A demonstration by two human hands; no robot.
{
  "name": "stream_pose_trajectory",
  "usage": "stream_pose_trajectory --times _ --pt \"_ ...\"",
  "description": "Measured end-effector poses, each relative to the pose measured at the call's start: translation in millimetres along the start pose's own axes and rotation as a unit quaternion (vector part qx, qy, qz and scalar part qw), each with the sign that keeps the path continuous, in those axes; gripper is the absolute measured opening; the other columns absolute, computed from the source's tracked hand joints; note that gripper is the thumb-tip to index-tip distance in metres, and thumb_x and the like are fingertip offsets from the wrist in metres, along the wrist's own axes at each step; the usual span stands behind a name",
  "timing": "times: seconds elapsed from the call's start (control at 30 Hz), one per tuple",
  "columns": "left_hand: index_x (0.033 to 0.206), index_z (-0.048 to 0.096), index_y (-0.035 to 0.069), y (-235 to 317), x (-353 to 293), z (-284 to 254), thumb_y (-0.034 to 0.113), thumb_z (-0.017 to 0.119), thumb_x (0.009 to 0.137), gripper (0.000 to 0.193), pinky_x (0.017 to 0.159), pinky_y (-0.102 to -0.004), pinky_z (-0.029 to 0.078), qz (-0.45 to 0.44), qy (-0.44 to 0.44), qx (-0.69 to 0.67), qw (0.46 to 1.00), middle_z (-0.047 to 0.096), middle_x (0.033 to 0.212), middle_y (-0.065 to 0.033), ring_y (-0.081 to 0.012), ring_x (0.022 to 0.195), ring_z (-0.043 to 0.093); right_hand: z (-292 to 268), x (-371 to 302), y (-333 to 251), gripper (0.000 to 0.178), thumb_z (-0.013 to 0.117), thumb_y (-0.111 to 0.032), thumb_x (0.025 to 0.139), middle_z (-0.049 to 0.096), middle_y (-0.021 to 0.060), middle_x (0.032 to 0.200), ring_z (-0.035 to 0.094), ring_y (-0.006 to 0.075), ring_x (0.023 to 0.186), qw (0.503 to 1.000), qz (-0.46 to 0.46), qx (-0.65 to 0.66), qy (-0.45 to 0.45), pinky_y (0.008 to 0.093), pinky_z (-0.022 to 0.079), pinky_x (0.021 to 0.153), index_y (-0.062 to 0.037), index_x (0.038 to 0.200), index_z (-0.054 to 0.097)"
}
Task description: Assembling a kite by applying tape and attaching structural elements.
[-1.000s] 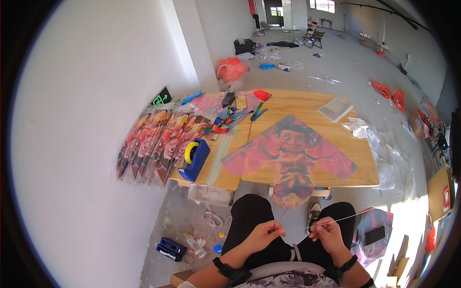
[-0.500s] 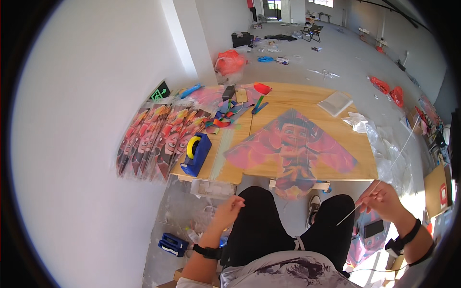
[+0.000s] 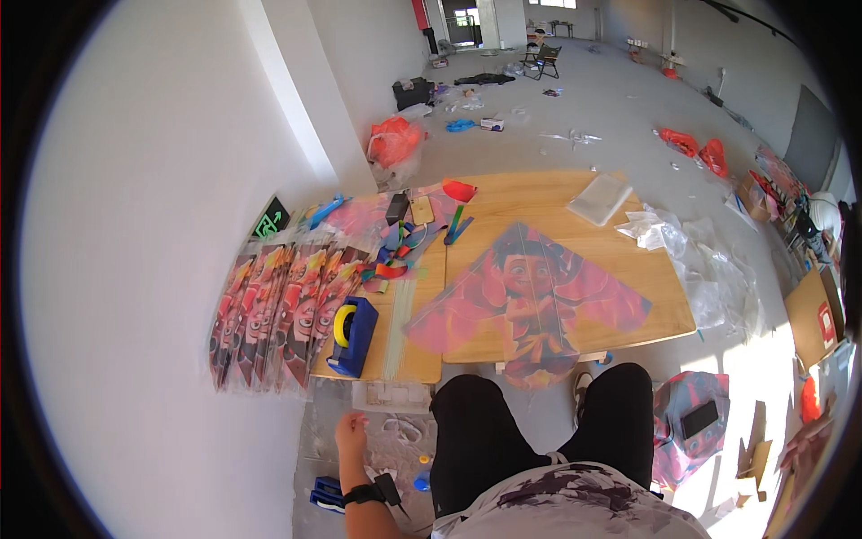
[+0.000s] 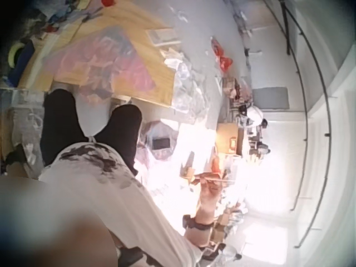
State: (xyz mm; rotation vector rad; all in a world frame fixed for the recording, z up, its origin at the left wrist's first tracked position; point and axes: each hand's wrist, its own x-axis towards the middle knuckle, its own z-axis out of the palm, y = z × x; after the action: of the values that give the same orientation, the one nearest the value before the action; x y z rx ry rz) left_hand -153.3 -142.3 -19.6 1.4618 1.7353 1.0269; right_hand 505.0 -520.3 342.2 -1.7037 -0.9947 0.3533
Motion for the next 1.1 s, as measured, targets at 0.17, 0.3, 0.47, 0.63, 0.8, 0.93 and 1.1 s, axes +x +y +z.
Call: stream_pose_trajectory --times 0.17,0.3,0.47,0.63,0.8,0.93,1.1 --pt "0.102 0.070 0.003 17 -25 24 0.008 0.061 0.094 0.013 0.068 -0.0300 0.052 0.030 0.098 0.043 0.994 0.074 0.084 -0.0098 -0.0187 0.070 0.067 25 -41 70 0.033 0.073 -0.030 0.095 0.060 0.0036 0.073 0.061 0.0082 0.058 0.989 0.053 0.111 0.078 0.0195 0.051 0.046 -0.0072 0.099 0.050" --pt "0.104 0.070 0.004 28 -23 41 0.009 0.062 0.093 0.014 0.070 -0.0316 0.053 0.035 0.085 0.066 0.994 0.073 0.084 -0.0109 -0.0193 0.071 0.067 79 -14 97 0.026 0.070 -0.025 0.097 0.066 0.0071 0.082 0.065 0.0118 0.064 0.970 0.110 0.210 0.049 0.0234 0.055 0.053 -0.0055 0.101 0.053" --pt "0.104 0.072 0.008 49 11 67 0.011 0.064 0.090 0.016 0.076 -0.0413 0.052 0.066 0.055 0.132 0.988 0.072 0.089 -0.0113 -0.0284 0.083 0.069 115 1 135 0.013 0.059 -0.019 0.103 0.064 0.0058 0.087 0.062 0.0104 0.062 0.944 0.155 0.280 0.077 0.0232 0.051 0.058 -0.0090 0.105 0.052" --pt "0.098 0.075 0.018 20 36 81 0.022 0.063 0.090 0.015 0.083 -0.0481 0.049 0.098 -0.044 0.331 0.937 0.074 0.096 -0.0065 -0.0306 0.095 0.069 126 -16 149 0.008 0.055 -0.017 0.105 0.064 0.0064 0.091 0.063 0.0108 0.064 0.935 0.216 0.269 0.087 0.0241 0.051 0.057 -0.0088 0.105 0.054" --pt "0.097 0.076 0.021 15 59 101 0.023 0.064 0.087 0.016 0.089 -0.0489 0.049 0.017 -0.148 0.476 0.867 0.075 0.103 -0.0038 -0.0293 0.100 0.069 125 -26 152 0.009 0.056 -0.018 0.104 0.064 0.0061 0.090 0.063 0.0111 0.064 0.933 0.250 0.236 0.110 0.0245 0.052 0.058 -0.0087 0.104 0.054" --pt "0.101 0.076 0.025 -3 86 106 0.023 0.065 0.086 0.018 0.092 -0.0485 0.048 -0.054 -0.172 0.465 0.867 0.074 0.108 -0.0038 -0.0268 0.108 0.068 125 -26 143 0.008 0.056 -0.017 0.104 0.064 0.0059 0.090 0.063 0.0107 0.064 0.935 0.256 0.223 0.101 0.0248 0.052 0.058 -0.0094 0.104 0.054" --pt "0.099 0.076 0.025 -4 94 104 0.022 0.064 0.087 0.018 0.094 -0.0490 0.047 -0.085 -0.182 0.447 0.872 0.075 0.110 -0.0037 -0.0264 0.110 0.068 121 -32 142 0.007 0.056 -0.016 0.104 0.063 0.0051 0.091 0.061 0.0098 0.064 0.931 0.265 0.222 0.121 0.0242 0.050 0.059 -0.0101 0.102 0.054"
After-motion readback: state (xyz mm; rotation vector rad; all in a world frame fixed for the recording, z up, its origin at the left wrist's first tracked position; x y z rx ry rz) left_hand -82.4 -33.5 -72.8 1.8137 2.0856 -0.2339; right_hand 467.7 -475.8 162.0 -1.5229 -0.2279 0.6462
